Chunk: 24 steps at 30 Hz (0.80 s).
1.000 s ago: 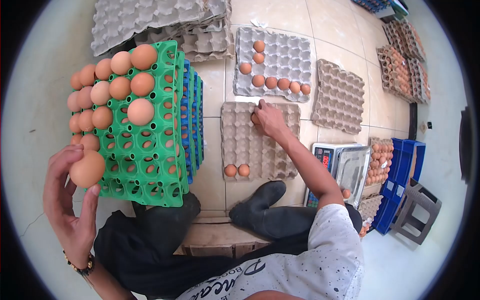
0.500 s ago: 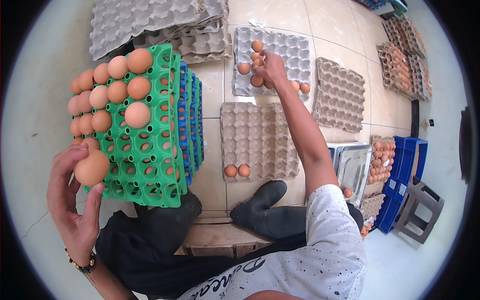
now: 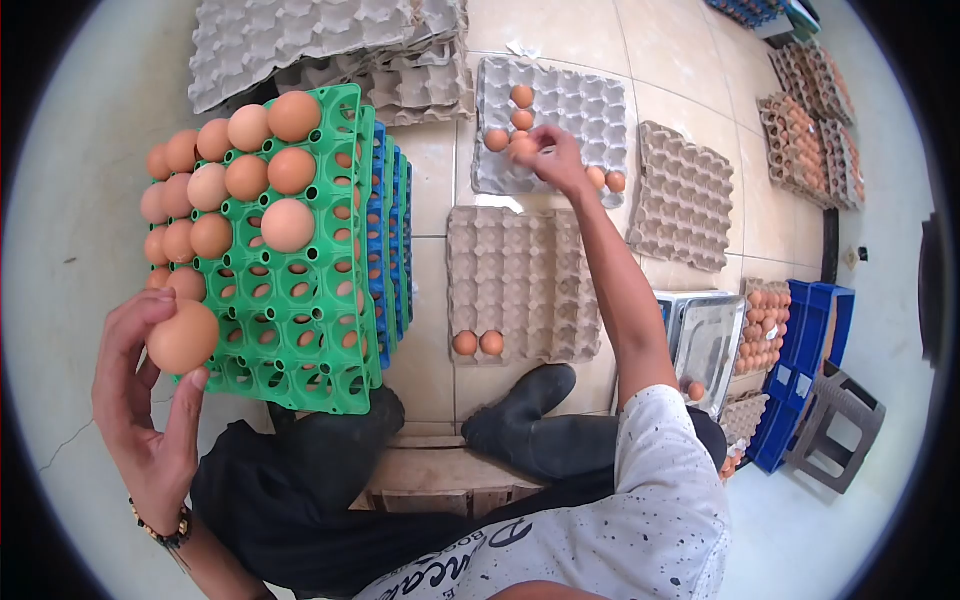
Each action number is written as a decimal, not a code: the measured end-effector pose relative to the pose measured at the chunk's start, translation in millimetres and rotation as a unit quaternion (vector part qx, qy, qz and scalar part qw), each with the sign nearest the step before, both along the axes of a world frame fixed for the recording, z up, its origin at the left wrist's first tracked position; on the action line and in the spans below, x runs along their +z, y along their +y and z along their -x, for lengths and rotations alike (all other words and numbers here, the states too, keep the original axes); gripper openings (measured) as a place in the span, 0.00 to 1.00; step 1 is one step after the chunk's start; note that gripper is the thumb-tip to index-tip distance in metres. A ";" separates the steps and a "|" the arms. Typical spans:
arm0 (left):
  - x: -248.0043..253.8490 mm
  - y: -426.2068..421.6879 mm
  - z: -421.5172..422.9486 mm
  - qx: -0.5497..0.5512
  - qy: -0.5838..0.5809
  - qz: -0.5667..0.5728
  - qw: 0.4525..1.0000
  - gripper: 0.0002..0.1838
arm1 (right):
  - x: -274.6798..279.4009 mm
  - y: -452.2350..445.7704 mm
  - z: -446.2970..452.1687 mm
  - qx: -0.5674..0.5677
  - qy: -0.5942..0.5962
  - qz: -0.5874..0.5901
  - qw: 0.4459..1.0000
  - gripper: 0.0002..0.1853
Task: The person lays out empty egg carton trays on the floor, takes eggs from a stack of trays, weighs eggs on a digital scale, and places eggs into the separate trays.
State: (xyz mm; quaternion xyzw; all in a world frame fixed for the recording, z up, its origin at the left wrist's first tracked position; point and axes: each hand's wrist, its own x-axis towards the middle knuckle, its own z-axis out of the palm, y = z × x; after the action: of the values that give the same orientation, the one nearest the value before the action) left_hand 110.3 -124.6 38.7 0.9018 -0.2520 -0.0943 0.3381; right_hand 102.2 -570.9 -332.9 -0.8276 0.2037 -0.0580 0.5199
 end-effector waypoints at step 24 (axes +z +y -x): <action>5.1 3.1 12.5 -0.005 -0.018 0.019 1.000 0.25 | 36.6 133.7 166.3 0.398 0.154 0.238 0.872 0.15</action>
State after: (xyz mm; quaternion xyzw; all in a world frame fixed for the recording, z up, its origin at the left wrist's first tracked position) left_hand 97.8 -121.5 43.8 0.8956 -0.2645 -0.0746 0.3499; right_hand -64.1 -437.1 -296.3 -0.9359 -0.0851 0.2353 0.2479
